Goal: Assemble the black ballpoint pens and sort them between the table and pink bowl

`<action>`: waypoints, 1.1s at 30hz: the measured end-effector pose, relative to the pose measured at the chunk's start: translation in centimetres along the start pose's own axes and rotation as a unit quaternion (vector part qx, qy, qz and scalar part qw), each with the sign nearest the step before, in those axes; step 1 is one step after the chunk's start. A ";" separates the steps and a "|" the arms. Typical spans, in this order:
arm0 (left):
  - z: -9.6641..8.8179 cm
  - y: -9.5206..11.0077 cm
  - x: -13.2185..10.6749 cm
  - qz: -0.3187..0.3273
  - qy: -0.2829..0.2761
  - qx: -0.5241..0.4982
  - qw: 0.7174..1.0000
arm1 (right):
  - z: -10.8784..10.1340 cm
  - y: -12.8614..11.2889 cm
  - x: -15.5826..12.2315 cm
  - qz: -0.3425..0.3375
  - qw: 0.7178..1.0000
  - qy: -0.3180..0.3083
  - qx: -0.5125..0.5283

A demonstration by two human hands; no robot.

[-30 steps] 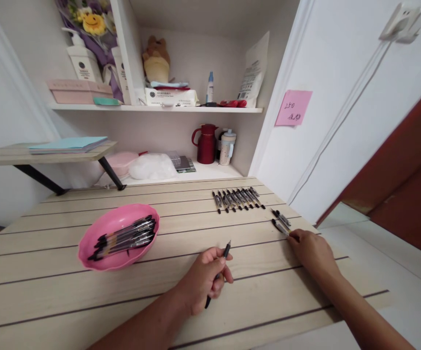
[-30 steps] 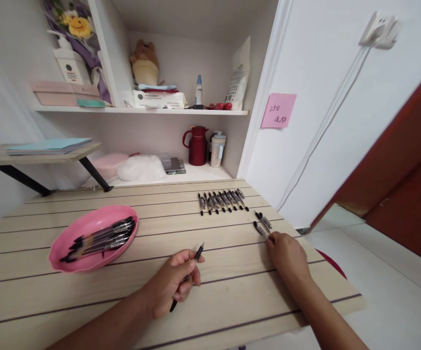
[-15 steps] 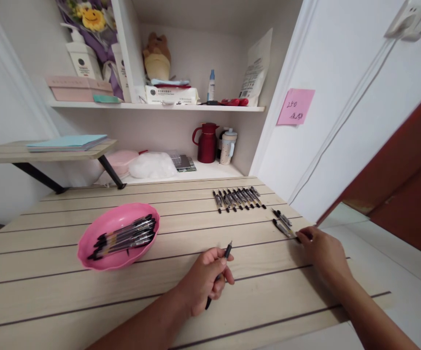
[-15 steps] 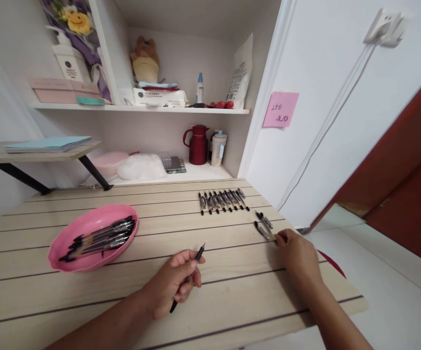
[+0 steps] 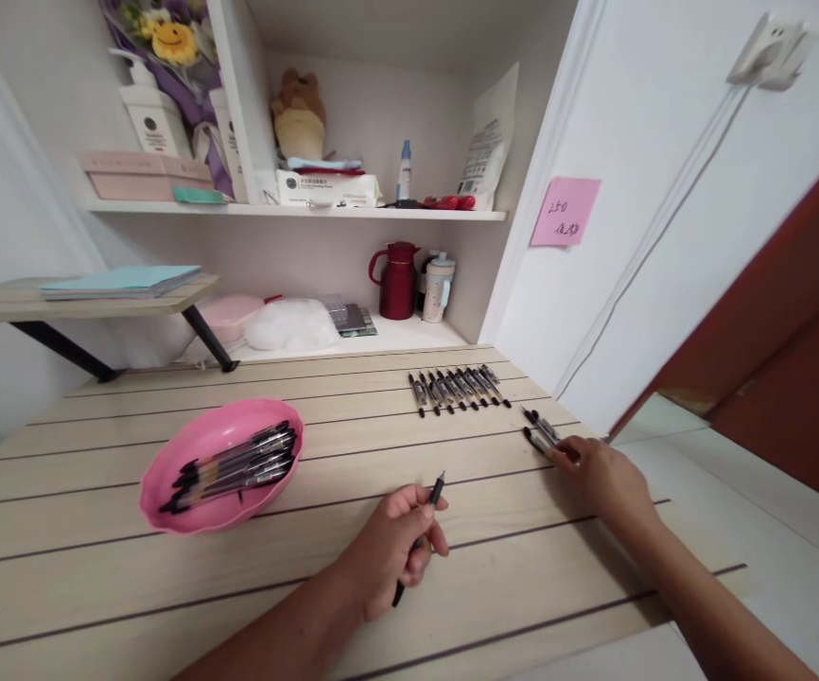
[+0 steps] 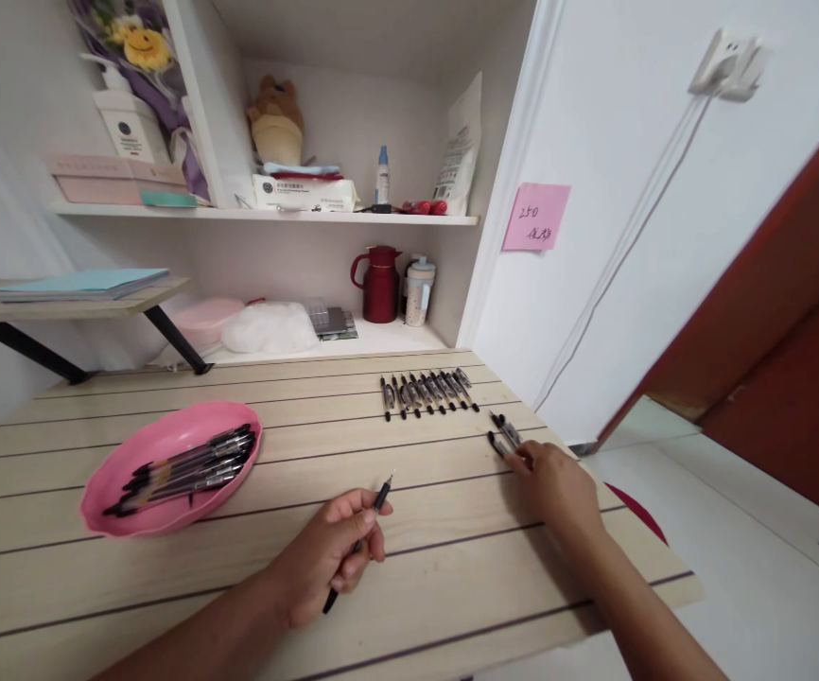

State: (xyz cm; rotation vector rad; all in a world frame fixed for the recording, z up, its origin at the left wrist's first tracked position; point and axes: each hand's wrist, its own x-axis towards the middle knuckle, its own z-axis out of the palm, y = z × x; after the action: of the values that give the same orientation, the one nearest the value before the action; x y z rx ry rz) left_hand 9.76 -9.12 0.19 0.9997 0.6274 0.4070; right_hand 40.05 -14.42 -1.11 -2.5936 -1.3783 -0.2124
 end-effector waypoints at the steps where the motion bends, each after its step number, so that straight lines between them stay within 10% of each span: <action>1: 0.0 0.0 0.0 0.000 0.000 0.000 1.000 | 0.1 -0.3 0.1 -0.009 1.000 -0.004 -0.012; 24: 0.1 0.0 -0.1 -0.001 -0.001 -0.004 1.000 | 0.1 -2.2 1.2 -0.026 0.998 0.009 -0.064; 29: 0.3 -0.2 0.3 0.026 0.032 -0.077 0.996 | -1.8 -5.2 -2.9 -0.051 0.990 0.012 0.132; 33: 0.7 -0.6 0.8 0.066 0.031 -0.230 0.970 | -2.3 -10.7 -9.0 -0.153 0.907 -0.149 0.364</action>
State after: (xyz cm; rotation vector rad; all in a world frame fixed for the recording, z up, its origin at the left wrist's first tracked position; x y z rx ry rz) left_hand 10.81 -9.36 -0.29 0.5875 0.4907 0.6697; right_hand 26.08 -16.38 0.30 -1.8294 -1.5633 0.5751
